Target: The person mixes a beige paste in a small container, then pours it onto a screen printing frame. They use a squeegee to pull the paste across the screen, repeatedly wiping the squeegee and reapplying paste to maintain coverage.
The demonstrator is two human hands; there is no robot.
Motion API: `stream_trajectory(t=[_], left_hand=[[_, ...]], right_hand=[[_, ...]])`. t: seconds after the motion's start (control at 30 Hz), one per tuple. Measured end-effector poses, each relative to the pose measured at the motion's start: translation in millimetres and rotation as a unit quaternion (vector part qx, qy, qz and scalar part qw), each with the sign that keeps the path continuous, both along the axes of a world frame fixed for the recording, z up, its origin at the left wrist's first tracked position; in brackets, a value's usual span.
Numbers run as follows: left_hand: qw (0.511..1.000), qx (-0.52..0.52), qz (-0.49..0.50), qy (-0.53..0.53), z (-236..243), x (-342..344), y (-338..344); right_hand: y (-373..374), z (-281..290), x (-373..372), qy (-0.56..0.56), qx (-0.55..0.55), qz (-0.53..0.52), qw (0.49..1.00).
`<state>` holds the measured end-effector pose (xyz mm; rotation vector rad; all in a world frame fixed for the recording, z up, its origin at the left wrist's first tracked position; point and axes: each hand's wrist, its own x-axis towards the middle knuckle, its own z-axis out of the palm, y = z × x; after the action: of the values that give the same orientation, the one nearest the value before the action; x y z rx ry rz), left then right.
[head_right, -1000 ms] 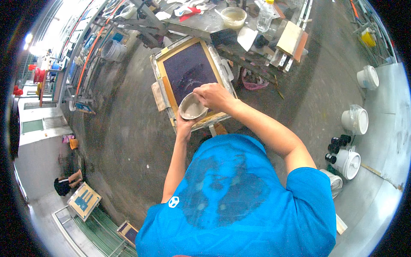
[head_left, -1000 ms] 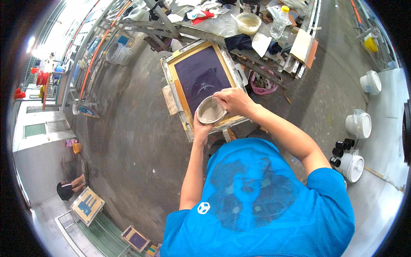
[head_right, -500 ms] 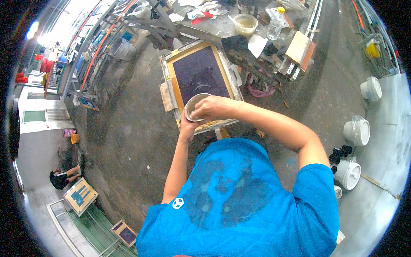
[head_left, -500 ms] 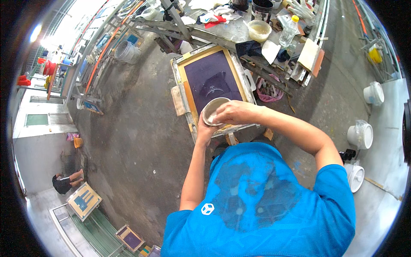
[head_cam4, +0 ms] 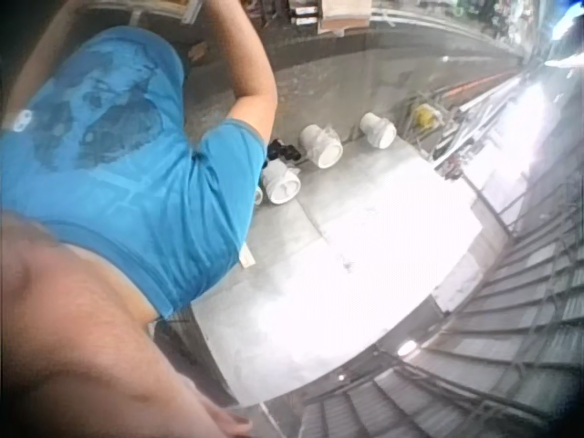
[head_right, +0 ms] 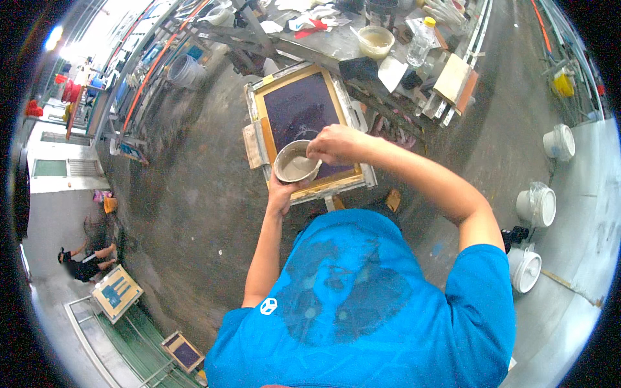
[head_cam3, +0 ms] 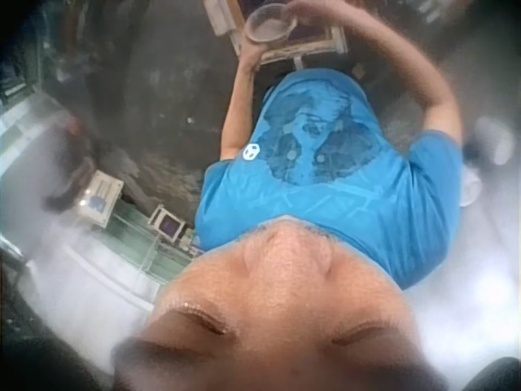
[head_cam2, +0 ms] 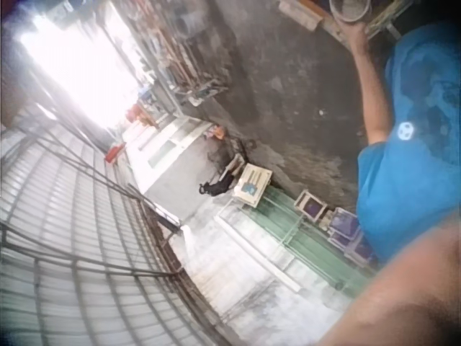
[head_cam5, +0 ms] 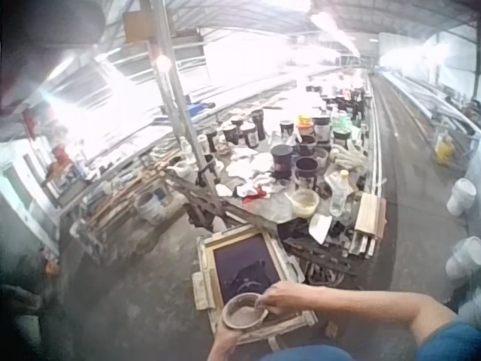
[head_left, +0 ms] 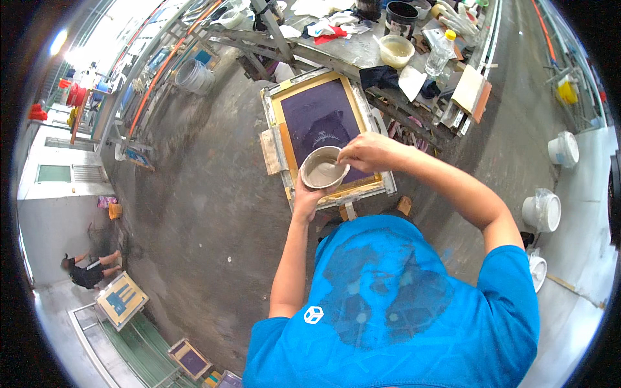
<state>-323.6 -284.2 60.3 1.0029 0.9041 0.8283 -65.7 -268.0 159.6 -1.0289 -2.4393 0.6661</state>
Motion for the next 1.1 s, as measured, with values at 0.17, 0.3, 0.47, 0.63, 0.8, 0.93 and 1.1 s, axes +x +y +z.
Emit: stream_trajectory(t=[0.17,0.3,0.47,0.63,0.8,0.93,1.1], left_hand=[[0.999,0.007,-0.003,0.035,-10,10,-3],[0.998,0.017,-0.018,0.056,-16,3,2],[0.991,0.075,-0.037,0.106,-17,14,3],[0.859,0.347,-0.076,0.368,-11,29,12],[0.825,0.330,-0.111,0.445,1,37,15],[0.791,0.323,-0.125,0.504,15,29,20],[0.745,0.324,-0.136,0.567,39,13,24]], right_hand=[[3,-16,-11,0.086,-0.011,-0.117,0.989],[-4,-17,5,0.070,-0.096,-0.106,0.987],[-12,-24,1,0.143,-0.098,-0.179,0.969],[-25,-53,31,0.126,-0.066,-0.235,0.962],[-45,-52,43,0.138,-0.070,-0.274,0.949],[-53,-82,57,0.124,-0.020,-0.309,0.943],[-63,-101,62,0.131,0.002,-0.344,0.930]])
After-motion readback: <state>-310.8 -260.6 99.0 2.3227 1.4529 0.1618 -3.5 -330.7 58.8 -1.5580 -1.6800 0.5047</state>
